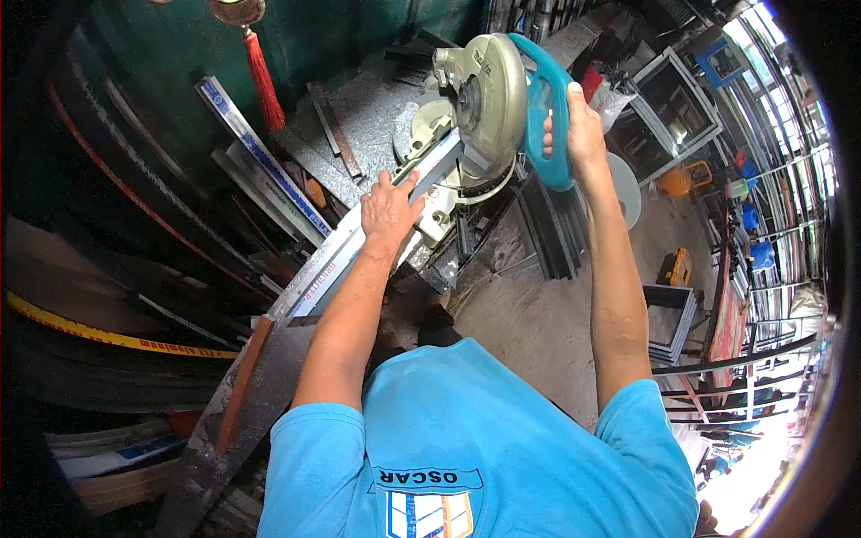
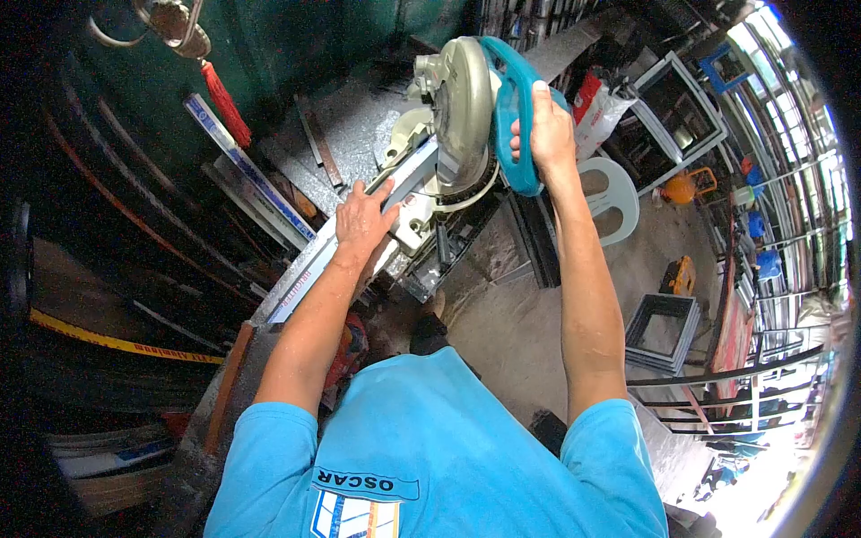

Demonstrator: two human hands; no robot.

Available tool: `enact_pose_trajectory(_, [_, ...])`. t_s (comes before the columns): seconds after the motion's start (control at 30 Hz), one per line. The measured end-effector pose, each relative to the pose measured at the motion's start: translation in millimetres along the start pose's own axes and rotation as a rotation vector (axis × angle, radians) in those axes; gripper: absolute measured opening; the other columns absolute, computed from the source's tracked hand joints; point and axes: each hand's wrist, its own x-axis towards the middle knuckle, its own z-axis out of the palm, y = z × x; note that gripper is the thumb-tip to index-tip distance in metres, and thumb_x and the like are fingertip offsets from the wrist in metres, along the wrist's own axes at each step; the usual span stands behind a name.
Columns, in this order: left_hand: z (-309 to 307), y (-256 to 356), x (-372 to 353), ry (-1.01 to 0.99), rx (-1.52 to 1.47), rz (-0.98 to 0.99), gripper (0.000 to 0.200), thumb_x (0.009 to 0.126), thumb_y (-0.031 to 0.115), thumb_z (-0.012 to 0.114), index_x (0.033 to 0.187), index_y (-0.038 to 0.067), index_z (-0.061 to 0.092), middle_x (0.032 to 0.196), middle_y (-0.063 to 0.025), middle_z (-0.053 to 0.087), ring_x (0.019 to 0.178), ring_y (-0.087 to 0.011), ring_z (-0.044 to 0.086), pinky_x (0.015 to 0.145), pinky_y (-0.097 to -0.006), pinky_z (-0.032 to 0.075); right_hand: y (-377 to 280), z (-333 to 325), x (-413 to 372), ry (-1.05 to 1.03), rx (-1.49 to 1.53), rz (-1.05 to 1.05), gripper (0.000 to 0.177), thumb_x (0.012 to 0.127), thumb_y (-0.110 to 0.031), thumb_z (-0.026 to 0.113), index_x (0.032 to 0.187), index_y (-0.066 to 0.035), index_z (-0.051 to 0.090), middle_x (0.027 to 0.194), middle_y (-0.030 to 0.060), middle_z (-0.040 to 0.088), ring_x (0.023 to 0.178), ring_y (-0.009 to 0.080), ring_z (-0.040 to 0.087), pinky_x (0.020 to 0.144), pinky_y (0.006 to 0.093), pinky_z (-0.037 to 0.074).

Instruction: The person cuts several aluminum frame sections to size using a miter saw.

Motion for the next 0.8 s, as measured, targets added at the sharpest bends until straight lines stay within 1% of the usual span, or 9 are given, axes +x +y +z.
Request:
enact_pose_trajectory(0.07, [1,0,0,0.009,-0.006,-0.002,0.055,0.086,0.041,0.074,0.138,0.031,0.061,0.11,-0.0118,0.055,0.102,-0.0321,0.064,0.085,-0.0504,0.051,3,0,1,0.015,-0.007,-0.021,0.074,0.102,-0.065,0.041,0.091,0.005,0.063,0.07,0.013,0.063,0.054,0.0213,0.063,0.048,0.0367,0.054])
enact_pose_trajectory(0.1, [0,1,0,0.007,-0.005,0.001,0.055,0.086,0.041,0.074,0.138,0.031,0.061,0.11,-0.0118,0.055,0.102,-0.0321,0.064,0.085,-0.0504,0.051,4,0,0,0.017,-0.005,-0.019,0.074,0.102,-0.065,0.041,0.091,0.005,0.063,0.07,0.013,0.063,0.054,0.0213,0.063,0.048,0.0367,0.054])
enact_pose_trajectory(0.17, [-1,2,1,-0.007,0.0,-0.016,0.055,0.086,0.042,0.074,0.139,0.031,0.061,0.111,-0.012,0.054,0.104,-0.0322,0.063,0.087,-0.0507,0.05,4,2,-4,0.009,-0.008,-0.009,0.065,0.102,-0.064,0.041,0.089,-0.003,0.061,0.072,0.0072,0.062,0.054,0.0164,0.06,0.049,0.0335,0.052])
enact_pose_trajectory(0.4, [-5,2,0,-0.042,-0.029,-0.021,0.056,0.087,0.041,0.073,0.14,0.031,0.06,0.113,-0.013,0.054,0.106,-0.0332,0.063,0.09,-0.0512,0.049,14,4,-13,0.025,-0.004,-0.035,0.068,0.103,-0.063,0.039,0.083,-0.003,0.061,0.068,0.0079,0.061,0.053,0.017,0.06,0.049,0.0332,0.052])
enact_pose_trajectory(0.47, [-5,2,0,-0.023,-0.05,-0.019,0.055,0.086,0.041,0.074,0.139,0.03,0.063,0.118,-0.0184,0.057,0.105,-0.0377,0.064,0.088,-0.05,0.05,14,5,-17,0.024,-0.035,-0.046,0.069,0.104,-0.062,0.038,0.081,-0.001,0.06,0.066,0.0083,0.06,0.052,0.0172,0.059,0.048,0.0328,0.051])
enact_pose_trajectory(0.6, [-7,4,1,-0.014,-0.03,-0.013,0.055,0.086,0.041,0.074,0.139,0.03,0.063,0.117,-0.018,0.057,0.105,-0.038,0.064,0.088,-0.0506,0.05,22,9,-24,0.053,-0.031,-0.043,0.069,0.104,-0.061,0.038,0.08,-0.001,0.06,0.064,0.0082,0.059,0.052,0.0173,0.059,0.047,0.0326,0.051])
enact_pose_trajectory(0.73, [-9,5,1,-0.055,-0.024,-0.027,0.055,0.087,0.041,0.073,0.14,0.03,0.062,0.118,-0.0192,0.057,0.105,-0.0385,0.064,0.089,-0.0517,0.05,37,13,-27,0.084,0.025,-0.096,0.067,0.105,-0.06,0.038,0.081,-0.001,0.059,0.066,0.0073,0.059,0.052,0.0163,0.058,0.047,0.0322,0.05])
enact_pose_trajectory(0.8, [-8,5,2,-0.06,-0.028,-0.031,0.055,0.087,0.041,0.073,0.14,0.03,0.062,0.119,-0.0196,0.057,0.106,-0.0386,0.064,0.09,-0.0522,0.05,44,13,-29,0.067,0.019,-0.103,0.068,0.105,-0.06,0.037,0.082,0.0,0.059,0.065,0.0082,0.06,0.051,0.017,0.06,0.047,0.0329,0.051])
